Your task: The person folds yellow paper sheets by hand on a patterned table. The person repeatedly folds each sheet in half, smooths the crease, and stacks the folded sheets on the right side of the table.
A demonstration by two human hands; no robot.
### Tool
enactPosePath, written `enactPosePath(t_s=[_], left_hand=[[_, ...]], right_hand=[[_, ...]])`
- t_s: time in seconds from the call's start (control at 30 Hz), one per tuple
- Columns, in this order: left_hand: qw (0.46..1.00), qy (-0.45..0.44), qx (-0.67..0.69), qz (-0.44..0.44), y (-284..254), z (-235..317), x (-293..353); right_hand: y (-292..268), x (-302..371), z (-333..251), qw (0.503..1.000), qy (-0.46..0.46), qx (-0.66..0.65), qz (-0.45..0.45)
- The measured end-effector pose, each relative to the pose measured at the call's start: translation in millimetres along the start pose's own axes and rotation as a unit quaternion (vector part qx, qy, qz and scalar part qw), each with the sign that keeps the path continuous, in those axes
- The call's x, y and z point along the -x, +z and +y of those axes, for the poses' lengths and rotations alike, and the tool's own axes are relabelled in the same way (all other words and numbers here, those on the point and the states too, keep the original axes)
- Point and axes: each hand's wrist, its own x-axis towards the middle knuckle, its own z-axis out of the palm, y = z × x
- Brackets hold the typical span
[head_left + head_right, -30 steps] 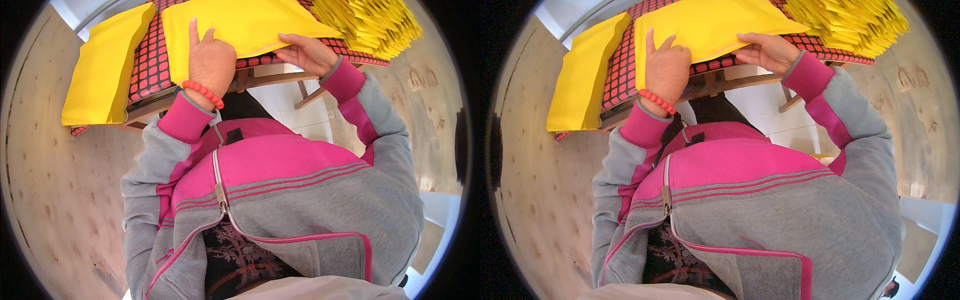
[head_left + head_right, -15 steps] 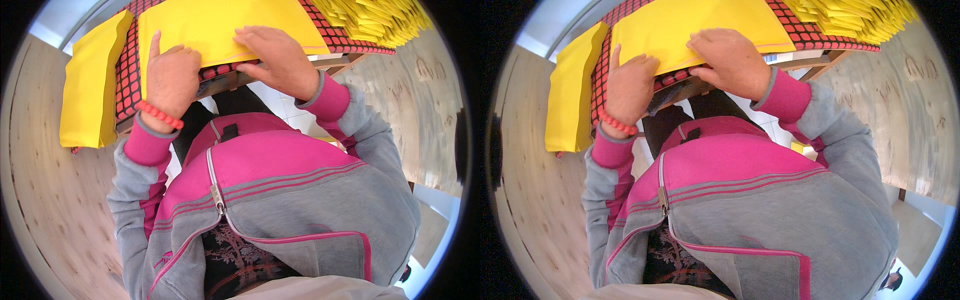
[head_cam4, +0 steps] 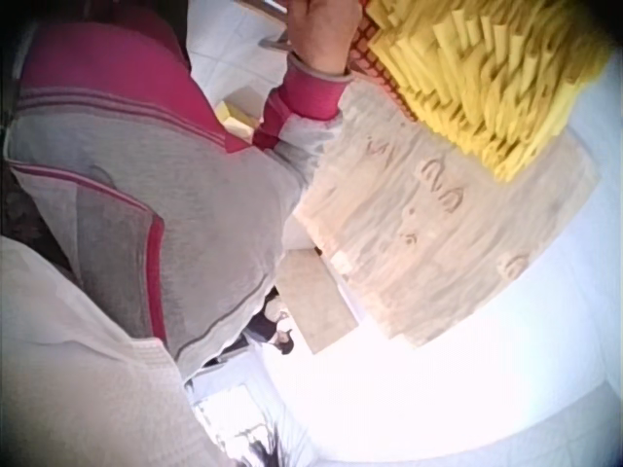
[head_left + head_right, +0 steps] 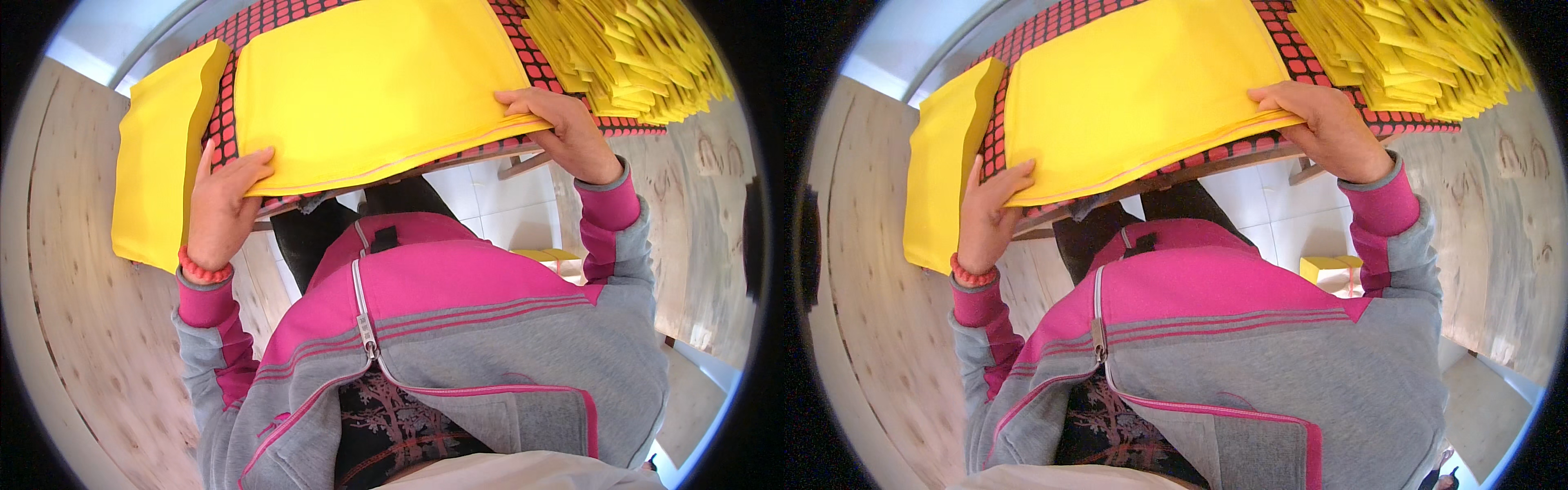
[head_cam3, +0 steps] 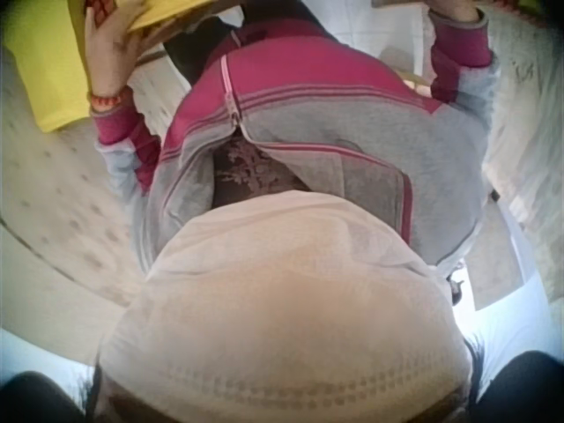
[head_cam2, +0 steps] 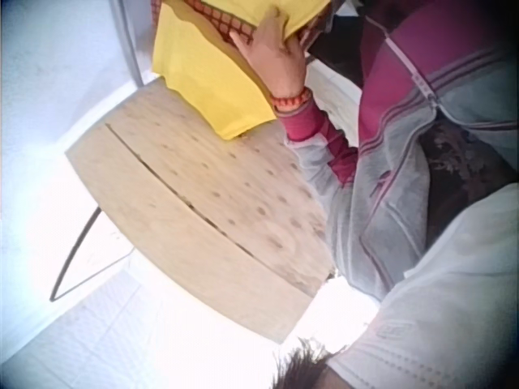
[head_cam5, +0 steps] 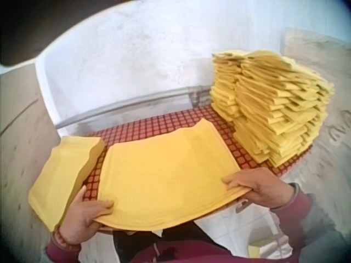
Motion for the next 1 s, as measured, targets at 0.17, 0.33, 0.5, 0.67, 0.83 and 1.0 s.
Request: enactPosePath(t_s=[0.17,0.33,0.5,0.67,0.83,1.0], left_hand=[[0.968,-0.091,0.232,0.024,7.8,-26.3,-2.2],[0.888,-0.197,0.407,0.086,20.7,-28.4,-8.1],[0.855,-0.213,0.449,0.151,33.3,-28.4,-23.3],[0.894,-0.199,0.342,0.212,44.7,-30.9,-32.6],[0.936,-0.2,0.173,0.232,46.3,-28.1,-33.1],[0.95,-0.209,0.015,0.234,49.2,-22.7,-37.9]], right_hand=[[-14.3,-18.0,4.0,0.99,0.093,-0.089,-0.048],[-21.7,-34.9,4.9,0.988,0.121,-0.084,-0.039],[-10.7,-51.6,22.6,0.991,0.109,-0.066,0.034],[7.0,-59.3,37.4,0.99,0.083,0.021,0.112],[20.0,-60.1,40.7,0.975,0.095,0.114,0.164],[27.0,-60.2,41.9,0.953,0.12,0.206,0.185]])
